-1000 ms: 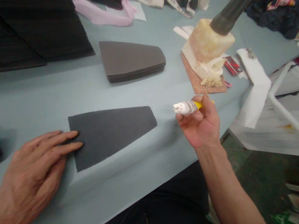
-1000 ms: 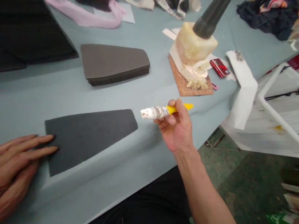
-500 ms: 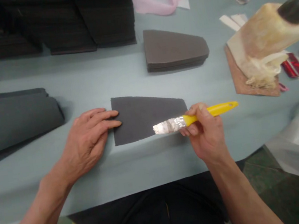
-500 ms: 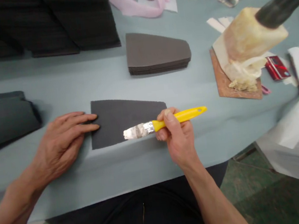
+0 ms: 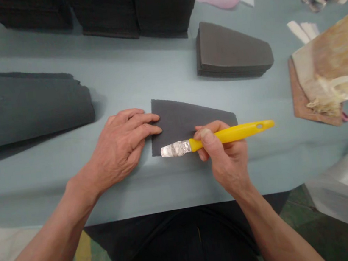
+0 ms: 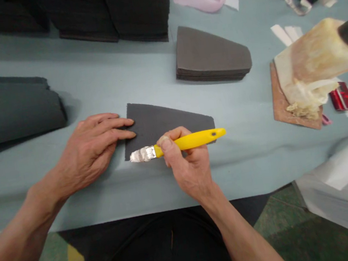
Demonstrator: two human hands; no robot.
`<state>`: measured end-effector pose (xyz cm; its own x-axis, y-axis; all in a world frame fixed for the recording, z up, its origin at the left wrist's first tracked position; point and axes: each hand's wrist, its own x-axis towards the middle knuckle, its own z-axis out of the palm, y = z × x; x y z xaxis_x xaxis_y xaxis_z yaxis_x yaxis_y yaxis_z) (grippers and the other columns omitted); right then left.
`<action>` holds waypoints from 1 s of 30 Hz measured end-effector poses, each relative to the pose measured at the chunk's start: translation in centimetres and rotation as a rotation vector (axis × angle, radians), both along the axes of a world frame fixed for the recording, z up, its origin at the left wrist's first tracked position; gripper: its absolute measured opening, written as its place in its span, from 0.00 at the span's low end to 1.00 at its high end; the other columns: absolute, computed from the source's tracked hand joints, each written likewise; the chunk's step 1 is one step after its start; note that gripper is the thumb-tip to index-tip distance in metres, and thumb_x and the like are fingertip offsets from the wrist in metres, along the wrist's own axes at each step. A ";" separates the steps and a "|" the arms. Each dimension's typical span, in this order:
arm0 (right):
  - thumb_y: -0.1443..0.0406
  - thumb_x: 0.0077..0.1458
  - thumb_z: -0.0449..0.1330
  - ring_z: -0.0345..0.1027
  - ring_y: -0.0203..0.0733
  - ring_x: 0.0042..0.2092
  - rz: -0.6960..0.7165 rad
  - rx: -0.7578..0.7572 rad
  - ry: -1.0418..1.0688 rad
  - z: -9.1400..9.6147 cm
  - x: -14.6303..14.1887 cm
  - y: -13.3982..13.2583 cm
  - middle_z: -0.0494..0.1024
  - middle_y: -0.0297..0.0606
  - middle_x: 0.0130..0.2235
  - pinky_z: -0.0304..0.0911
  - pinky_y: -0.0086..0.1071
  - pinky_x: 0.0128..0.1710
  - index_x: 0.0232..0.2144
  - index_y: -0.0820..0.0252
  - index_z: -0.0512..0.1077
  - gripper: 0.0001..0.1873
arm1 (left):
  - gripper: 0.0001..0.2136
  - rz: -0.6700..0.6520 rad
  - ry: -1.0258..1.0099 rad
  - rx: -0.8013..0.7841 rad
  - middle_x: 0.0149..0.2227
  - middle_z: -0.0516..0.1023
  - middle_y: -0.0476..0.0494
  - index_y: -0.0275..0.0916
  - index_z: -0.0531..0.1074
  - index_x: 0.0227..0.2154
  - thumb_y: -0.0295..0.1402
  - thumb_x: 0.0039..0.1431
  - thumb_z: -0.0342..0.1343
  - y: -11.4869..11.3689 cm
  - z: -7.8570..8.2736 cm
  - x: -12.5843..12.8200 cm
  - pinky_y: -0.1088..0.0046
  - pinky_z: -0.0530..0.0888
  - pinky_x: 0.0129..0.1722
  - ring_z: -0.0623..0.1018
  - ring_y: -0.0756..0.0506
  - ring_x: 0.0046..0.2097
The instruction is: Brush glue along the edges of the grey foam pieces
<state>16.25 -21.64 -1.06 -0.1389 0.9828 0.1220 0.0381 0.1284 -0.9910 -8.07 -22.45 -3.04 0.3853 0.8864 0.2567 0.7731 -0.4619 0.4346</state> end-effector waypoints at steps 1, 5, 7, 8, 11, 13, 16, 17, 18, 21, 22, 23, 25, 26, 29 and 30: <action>0.52 0.68 0.64 0.61 0.30 0.23 0.005 -0.004 -0.004 0.0 -0.1 -0.1 0.67 0.24 0.20 0.63 0.28 0.25 0.30 0.55 0.74 0.18 | 0.19 -0.004 0.002 0.000 0.62 0.81 0.45 0.46 0.79 0.52 0.30 0.74 0.42 0.0 0.0 0.0 0.48 0.73 0.65 0.76 0.37 0.65; 0.51 0.68 0.64 0.61 0.30 0.22 0.026 -0.008 -0.026 -0.2 -0.4 -0.2 0.67 0.24 0.20 0.61 0.28 0.24 0.31 0.55 0.74 0.18 | 0.19 -0.011 0.010 0.010 0.62 0.81 0.46 0.46 0.78 0.53 0.30 0.74 0.42 0.0 0.1 0.1 0.47 0.73 0.64 0.76 0.37 0.65; 0.51 0.68 0.63 0.60 0.30 0.22 0.037 -0.008 -0.041 -0.2 -0.5 -0.2 0.67 0.24 0.21 0.60 0.28 0.24 0.31 0.55 0.74 0.18 | 0.19 -0.007 0.015 -0.007 0.62 0.80 0.46 0.46 0.78 0.53 0.30 0.75 0.41 0.0 0.2 0.1 0.46 0.73 0.64 0.75 0.36 0.65; 0.51 0.68 0.63 0.60 0.30 0.22 0.045 -0.008 -0.046 -0.2 -0.6 -0.1 0.67 0.24 0.21 0.59 0.28 0.24 0.31 0.55 0.73 0.18 | 0.20 -0.007 0.017 -0.017 0.63 0.80 0.46 0.46 0.78 0.53 0.30 0.75 0.40 0.0 0.3 0.2 0.46 0.73 0.64 0.75 0.36 0.65; 0.50 0.69 0.63 0.59 0.30 0.22 0.063 -0.008 -0.057 -0.1 -0.8 -0.1 0.67 0.24 0.21 0.58 0.28 0.23 0.31 0.55 0.73 0.19 | 0.20 -0.009 0.018 -0.027 0.63 0.80 0.47 0.46 0.78 0.53 0.31 0.75 0.39 0.0 0.4 0.3 0.47 0.72 0.65 0.75 0.36 0.65; 0.50 0.69 0.63 0.59 0.30 0.23 0.067 0.000 -0.071 -0.2 -0.9 0.0 0.66 0.24 0.21 0.58 0.29 0.24 0.31 0.55 0.73 0.19 | 0.19 -0.010 0.011 -0.009 0.63 0.80 0.47 0.46 0.78 0.53 0.30 0.75 0.40 0.0 0.3 0.2 0.47 0.72 0.65 0.75 0.37 0.65; 0.50 0.69 0.63 0.59 0.30 0.24 0.076 0.025 -0.089 -0.3 -1.1 0.1 0.69 0.25 0.23 0.60 0.30 0.27 0.32 0.55 0.74 0.18 | 0.19 -0.018 0.007 0.012 0.63 0.80 0.47 0.45 0.78 0.53 0.28 0.73 0.42 0.1 0.1 0.2 0.47 0.73 0.65 0.75 0.37 0.64; 0.50 0.69 0.62 0.60 0.30 0.24 0.079 0.036 -0.093 -0.4 -1.1 0.1 0.70 0.26 0.24 0.61 0.30 0.28 0.32 0.55 0.74 0.18 | 0.19 -0.020 0.011 0.006 0.63 0.79 0.47 0.45 0.78 0.53 0.28 0.73 0.42 0.1 0.1 0.1 0.46 0.72 0.65 0.75 0.37 0.65; 0.51 0.69 0.63 0.61 0.30 0.25 0.083 0.044 -0.096 -0.4 -1.1 0.2 0.71 0.26 0.25 0.62 0.30 0.29 0.32 0.55 0.74 0.18 | 0.19 -0.023 0.014 -0.001 0.63 0.79 0.47 0.45 0.78 0.53 0.27 0.73 0.43 0.1 0.1 0.1 0.46 0.72 0.66 0.75 0.37 0.65; 0.52 0.69 0.63 0.62 0.31 0.26 0.097 0.061 -0.110 -0.5 -1.0 0.3 0.74 0.28 0.26 0.64 0.31 0.31 0.31 0.55 0.74 0.17 | 0.19 -0.015 0.019 -0.031 0.64 0.79 0.46 0.44 0.78 0.53 0.27 0.74 0.42 0.0 0.4 0.2 0.46 0.72 0.67 0.74 0.38 0.66; 0.53 0.69 0.63 0.63 0.32 0.26 0.101 0.066 -0.113 -0.6 -1.0 0.3 0.74 0.28 0.27 0.64 0.31 0.31 0.31 0.55 0.74 0.16 | 0.19 -0.011 0.022 -0.039 0.64 0.79 0.46 0.44 0.78 0.53 0.28 0.74 0.42 0.0 0.6 0.2 0.46 0.72 0.67 0.74 0.38 0.66; 0.53 0.69 0.63 0.63 0.31 0.26 0.102 0.071 -0.114 -0.6 -0.9 0.3 0.75 0.28 0.27 0.64 0.31 0.31 0.32 0.55 0.74 0.16 | 0.19 -0.009 0.025 -0.042 0.63 0.79 0.45 0.44 0.78 0.53 0.28 0.74 0.42 0.0 0.7 0.3 0.46 0.72 0.66 0.74 0.37 0.66; 0.54 0.69 0.63 0.63 0.31 0.27 0.101 0.082 -0.112 -0.7 -0.8 0.3 0.76 0.28 0.28 0.65 0.31 0.32 0.32 0.55 0.74 0.15 | 0.19 -0.008 0.032 -0.058 0.63 0.80 0.44 0.44 0.78 0.53 0.29 0.75 0.41 0.1 0.8 0.3 0.45 0.72 0.65 0.74 0.37 0.65; 0.54 0.70 0.62 0.63 0.31 0.27 0.100 0.084 -0.109 -0.7 -0.8 0.3 0.76 0.28 0.29 0.65 0.31 0.32 0.32 0.55 0.74 0.15 | 0.20 -0.005 0.031 -0.065 0.62 0.80 0.44 0.44 0.79 0.53 0.30 0.75 0.40 0.1 0.8 0.3 0.45 0.72 0.64 0.74 0.36 0.65; 0.54 0.69 0.62 0.63 0.31 0.27 0.109 0.078 -0.096 -0.8 -0.9 0.3 0.76 0.28 0.29 0.65 0.31 0.33 0.32 0.55 0.74 0.15 | 0.20 0.002 0.017 -0.062 0.62 0.80 0.46 0.46 0.79 0.52 0.31 0.75 0.40 0.2 0.6 0.2 0.46 0.71 0.65 0.74 0.37 0.65; 0.54 0.69 0.62 0.63 0.31 0.27 0.115 0.077 -0.091 -0.8 -0.9 0.3 0.76 0.28 0.29 0.65 0.31 0.32 0.32 0.55 0.74 0.15 | 0.19 0.005 0.011 -0.057 0.63 0.80 0.48 0.48 0.78 0.52 0.32 0.75 0.41 0.2 0.5 0.2 0.47 0.71 0.66 0.74 0.37 0.65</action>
